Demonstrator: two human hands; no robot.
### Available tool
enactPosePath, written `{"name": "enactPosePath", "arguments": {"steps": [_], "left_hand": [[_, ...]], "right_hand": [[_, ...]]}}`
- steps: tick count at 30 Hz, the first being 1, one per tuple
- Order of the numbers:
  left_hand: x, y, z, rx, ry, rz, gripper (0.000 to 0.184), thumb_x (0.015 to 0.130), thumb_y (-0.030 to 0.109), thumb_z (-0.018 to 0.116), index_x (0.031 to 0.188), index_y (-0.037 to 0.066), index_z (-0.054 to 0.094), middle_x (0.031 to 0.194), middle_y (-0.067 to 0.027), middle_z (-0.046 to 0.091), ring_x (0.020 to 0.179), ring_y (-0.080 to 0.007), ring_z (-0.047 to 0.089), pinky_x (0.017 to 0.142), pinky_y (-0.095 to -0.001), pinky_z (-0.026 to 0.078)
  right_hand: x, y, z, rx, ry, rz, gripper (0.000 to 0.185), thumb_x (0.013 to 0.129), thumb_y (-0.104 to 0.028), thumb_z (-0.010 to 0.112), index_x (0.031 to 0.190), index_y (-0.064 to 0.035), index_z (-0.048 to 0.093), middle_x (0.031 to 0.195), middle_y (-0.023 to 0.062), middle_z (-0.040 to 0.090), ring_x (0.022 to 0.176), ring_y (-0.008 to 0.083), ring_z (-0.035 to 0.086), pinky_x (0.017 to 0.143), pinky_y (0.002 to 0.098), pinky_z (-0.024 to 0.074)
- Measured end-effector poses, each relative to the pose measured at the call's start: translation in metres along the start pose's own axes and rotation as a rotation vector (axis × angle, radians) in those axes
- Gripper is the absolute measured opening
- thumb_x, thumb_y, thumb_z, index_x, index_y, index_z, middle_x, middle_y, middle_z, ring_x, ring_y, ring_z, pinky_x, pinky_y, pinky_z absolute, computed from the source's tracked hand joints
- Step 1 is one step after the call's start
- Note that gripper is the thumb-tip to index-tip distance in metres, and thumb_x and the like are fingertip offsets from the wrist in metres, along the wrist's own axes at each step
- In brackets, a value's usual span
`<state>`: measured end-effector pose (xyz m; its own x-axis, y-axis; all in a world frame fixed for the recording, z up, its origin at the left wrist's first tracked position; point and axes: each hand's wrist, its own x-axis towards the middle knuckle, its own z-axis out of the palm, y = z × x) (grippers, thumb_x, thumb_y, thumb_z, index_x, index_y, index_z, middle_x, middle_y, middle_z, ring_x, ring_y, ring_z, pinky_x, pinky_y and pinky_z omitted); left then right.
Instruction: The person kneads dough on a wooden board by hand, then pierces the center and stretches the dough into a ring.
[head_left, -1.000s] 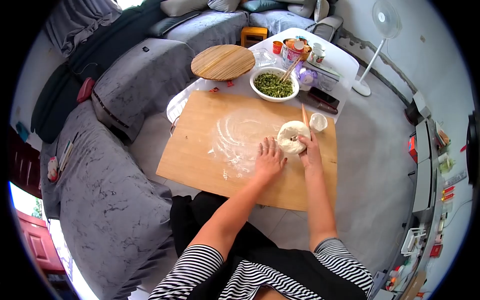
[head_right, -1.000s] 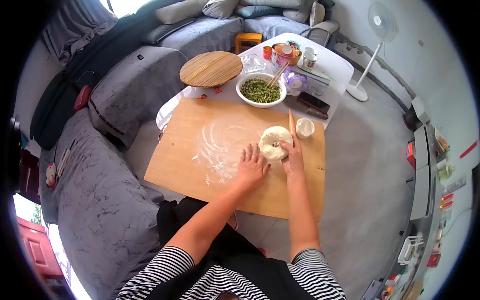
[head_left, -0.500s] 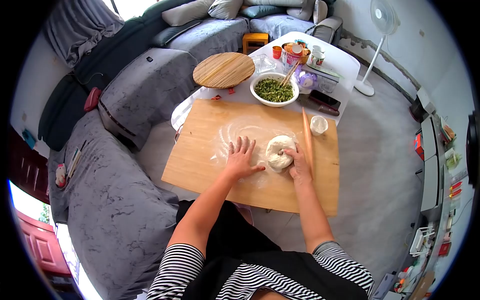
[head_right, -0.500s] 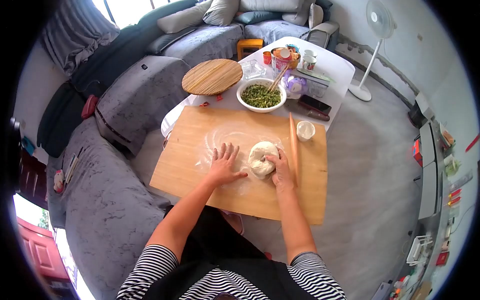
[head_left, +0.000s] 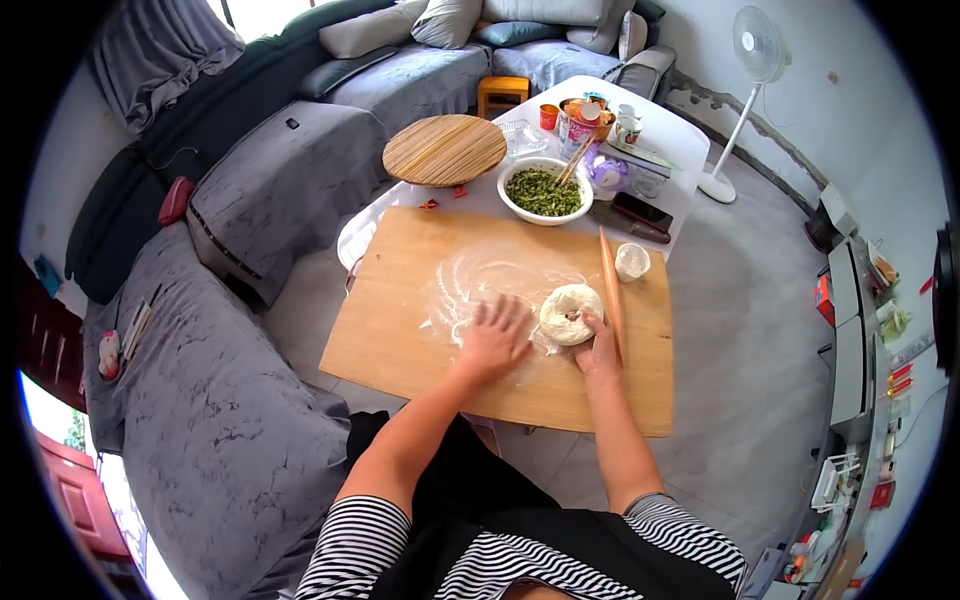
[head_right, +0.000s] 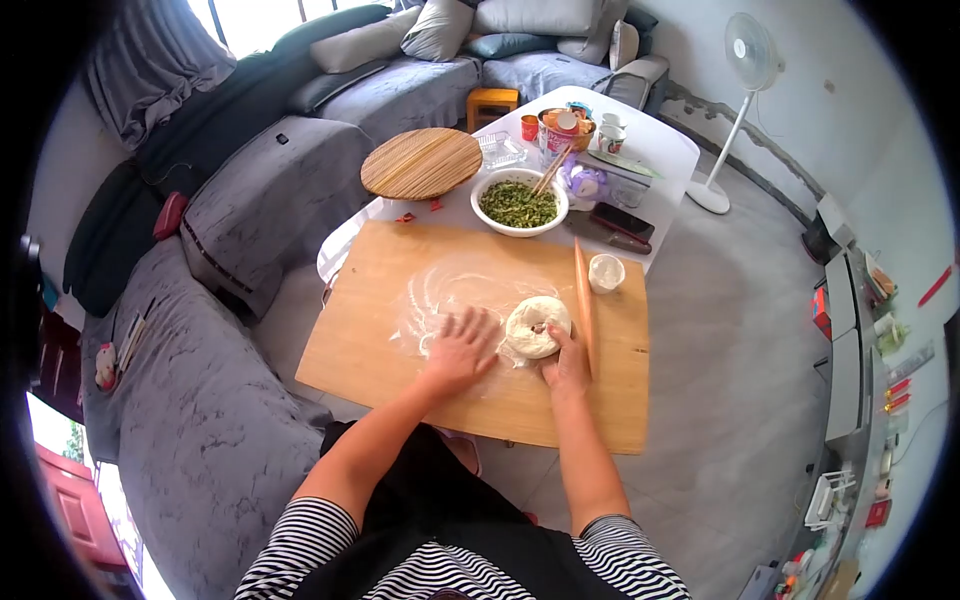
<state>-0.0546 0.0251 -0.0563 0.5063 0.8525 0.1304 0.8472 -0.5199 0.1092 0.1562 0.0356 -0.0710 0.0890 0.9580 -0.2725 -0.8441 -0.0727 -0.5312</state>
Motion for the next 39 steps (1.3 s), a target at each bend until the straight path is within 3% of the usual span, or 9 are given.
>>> {"name": "enactPosePath", "arguments": {"steps": [6,9,10,12,15,18,23,27,39], "left_hand": [[0.012,-0.004,0.019,0.028,0.106,-0.25,0.055,0.096,0.036,0.034,0.142,0.007,0.03,0.149,-0.0174,0.024,0.139,-0.0327,0.018,0.113,-0.0448,0.011],[0.015,0.001,0.019,-0.843,0.336,-0.326,0.048,0.094,0.022,0.048,0.135,0.0,0.039,0.132,-0.0201,0.048,0.124,-0.0313,0.044,0.105,-0.0364,0.033],[0.02,0.0,0.023,-0.844,0.331,-0.326,0.048,0.094,0.022,0.048,0.135,0.0,0.039,0.132,-0.0201,0.048,0.124,-0.0313,0.044,0.105,-0.0364,0.033],[0.028,-0.003,0.021,-1.563,0.325,-0.329,0.048,0.092,0.024,0.056,0.131,-0.001,0.043,0.122,-0.0143,0.055,0.114,-0.0234,0.052,0.098,-0.0338,0.039],[0.024,0.002,-0.009,-1.765,0.067,-0.327,0.049,0.085,0.019,0.067,0.126,-0.002,0.048,0.113,-0.0085,0.059,0.106,-0.0169,0.056,0.091,-0.0306,0.044],[0.022,0.0,-0.018,-1.898,0.113,-0.38,0.05,0.078,0.012,0.073,0.121,-0.001,0.05,0.109,-0.0056,0.061,0.099,-0.0158,0.058,0.085,-0.0286,0.047],[0.021,0.002,-0.041,-1.215,0.154,-0.492,0.035,0.065,0.006,0.076,0.098,0.003,0.062,0.091,-0.0093,0.065,0.084,-0.0162,0.062,0.074,-0.0304,0.049],[0.023,0.001,-0.039,-1.118,0.179,-0.36,0.039,0.063,0.008,0.079,0.098,0.003,0.061,0.091,-0.0093,0.065,0.086,-0.0178,0.061,0.076,-0.0322,0.049],[0.016,-0.003,-0.016,-0.927,0.224,-0.356,0.029,0.072,0.006,0.07,0.099,0.004,0.058,0.092,-0.0181,0.064,0.088,-0.03,0.063,0.074,-0.0378,0.049]], "right_hand": [[-0.001,0.008,0.01,-0.063,-0.105,-0.015,0.042,0.075,0.005,0.058,0.116,-0.0008,0.051,0.101,0.0132,0.06,0.09,0.0251,0.061,0.083,0.0414,0.0529],[-0.007,0.012,0.016,0.004,-0.082,0.039,0.044,0.074,0.004,0.06,0.116,-0.0014,0.052,0.103,0.0119,0.061,0.094,0.0248,0.06,0.085,0.0415,0.0522],[-0.007,0.015,0.016,0.013,-0.11,0.063,0.045,0.074,0.002,0.061,0.117,-0.0017,0.051,0.104,0.0112,0.06,0.095,0.0243,0.06,0.087,0.0406,0.0513],[-0.009,0.022,0.018,0.018,-0.141,0.093,0.046,0.073,0.001,0.062,0.118,-0.0021,0.051,0.105,0.0104,0.06,0.097,0.0237,0.059,0.089,0.0397,0.0504],[-0.013,0.026,0.03,-0.069,-0.31,0.11,0.05,0.073,-0.001,0.065,0.12,-0.0031,0.05,0.11,0.0086,0.059,0.103,0.0213,0.056,0.093,0.0342,0.0464],[-0.015,0.015,0.048,-0.283,-0.426,0.087,0.053,0.072,-0.002,0.069,0.121,-0.0032,0.049,0.113,0.0083,0.057,0.106,0.0202,0.055,0.093,0.0331,0.0454],[-0.01,-0.01,0.057,-0.894,-0.502,0.146,0.055,0.07,-0.005,0.076,0.119,-0.0025,0.051,0.109,0.0045,0.058,0.101,0.0155,0.055,0.09,0.0291,0.0445],[-0.009,-0.017,0.063,-1.028,-0.581,0.147,0.043,0.068,0.002,0.071,0.109,-0.0015,0.06,0.102,0.0048,0.062,0.093,0.014,0.059,0.081,0.0275,0.0486],[-0.005,-0.002,0.028,-0.766,-0.45,0.145,0.043,0.069,0.0,0.071,0.11,-0.0021,0.056,0.098,0.0061,0.063,0.092,0.0154,0.06,0.082,0.0284,0.0471]]}}
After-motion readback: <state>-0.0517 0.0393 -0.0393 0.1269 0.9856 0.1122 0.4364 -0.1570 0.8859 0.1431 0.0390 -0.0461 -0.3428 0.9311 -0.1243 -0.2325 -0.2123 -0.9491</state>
